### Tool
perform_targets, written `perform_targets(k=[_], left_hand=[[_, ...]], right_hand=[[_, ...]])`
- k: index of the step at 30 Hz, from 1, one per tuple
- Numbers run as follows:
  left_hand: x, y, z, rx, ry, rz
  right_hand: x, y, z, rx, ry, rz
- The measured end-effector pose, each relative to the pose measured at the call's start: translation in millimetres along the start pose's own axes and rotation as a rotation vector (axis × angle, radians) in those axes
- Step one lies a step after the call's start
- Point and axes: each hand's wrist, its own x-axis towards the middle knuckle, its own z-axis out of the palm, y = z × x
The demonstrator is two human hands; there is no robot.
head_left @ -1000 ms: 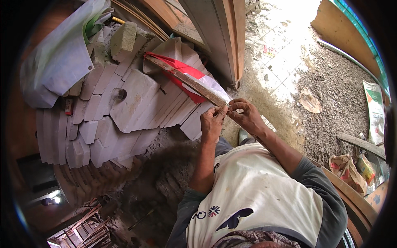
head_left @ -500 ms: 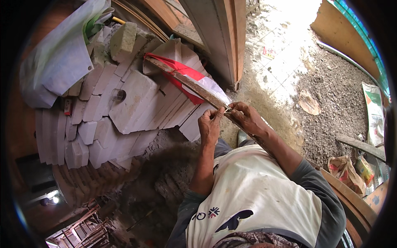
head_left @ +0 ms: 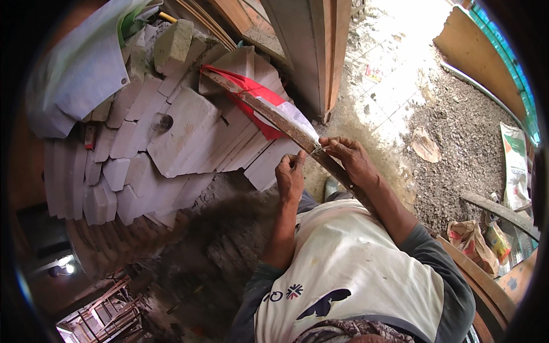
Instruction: The person ties a red and white flag to a long wooden pole using string, then carries the pole through a construction site and positions it against a metal gate. The person handles the flag, string, and pole throughout the sequence.
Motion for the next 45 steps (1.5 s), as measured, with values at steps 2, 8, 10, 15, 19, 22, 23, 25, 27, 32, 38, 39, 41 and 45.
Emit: perform_targets(k=[2, 8, 10, 15, 19, 22, 23, 25, 27, 32, 38, 39, 41, 45], left_hand=[[-3, 8, -1, 0.114, -0.029, 0.14], [-7, 10, 0, 0.286, -0.074, 0.355], [-3, 4, 4, 0.299, -0.006, 0.455], [-8, 4, 7, 0.343, 0.101, 0.502], [-6, 24, 7, 0.262, 0.082, 0.407], [-6, 39, 9, 0.214, 0.041, 0.403], [-7, 43, 11, 0.201, 0.026, 0.399], [-7, 44, 10, 0.2, -0.024, 0.483], [-7, 45, 11, 0.174, -0.039, 0.533], [-4, 37, 9, -0.017, -0.07, 0.362], [-1, 1, -2, -0.001, 0.05, 0.326], [-4, -2, -4, -0.057, 0.015, 0.232], [-18, 8, -5, -0.268, -0.115, 0.078], [-20, 17, 1, 0.07, -0.061, 0.481]], right_hand=[[2, -3, 3, 0.12, -0.025, 0.01], [5, 5, -2, 0.283, -0.014, 0.087], [6, 7, -2, 0.279, 0.003, 0.089], [2, -2, 6, 0.294, -0.005, 0.124], [4, 0, 4, 0.204, 0.008, 0.077], [6, 4, 1, 0.152, 0.012, 0.054], [6, 4, 1, 0.124, 0.002, 0.028], [5, 3, 2, 0.103, -0.001, -0.001], [3, 1, 5, 0.117, 0.013, -0.008], [1, 3, 3, -0.01, 0.021, -0.04], [4, 8, 2, 0.001, 0.024, -0.032], [4, 8, 2, 0.015, 0.022, -0.025], [4, 9, 2, 0.023, 0.021, -0.034], [-1, 4, 8, 0.028, 0.017, -0.025]])
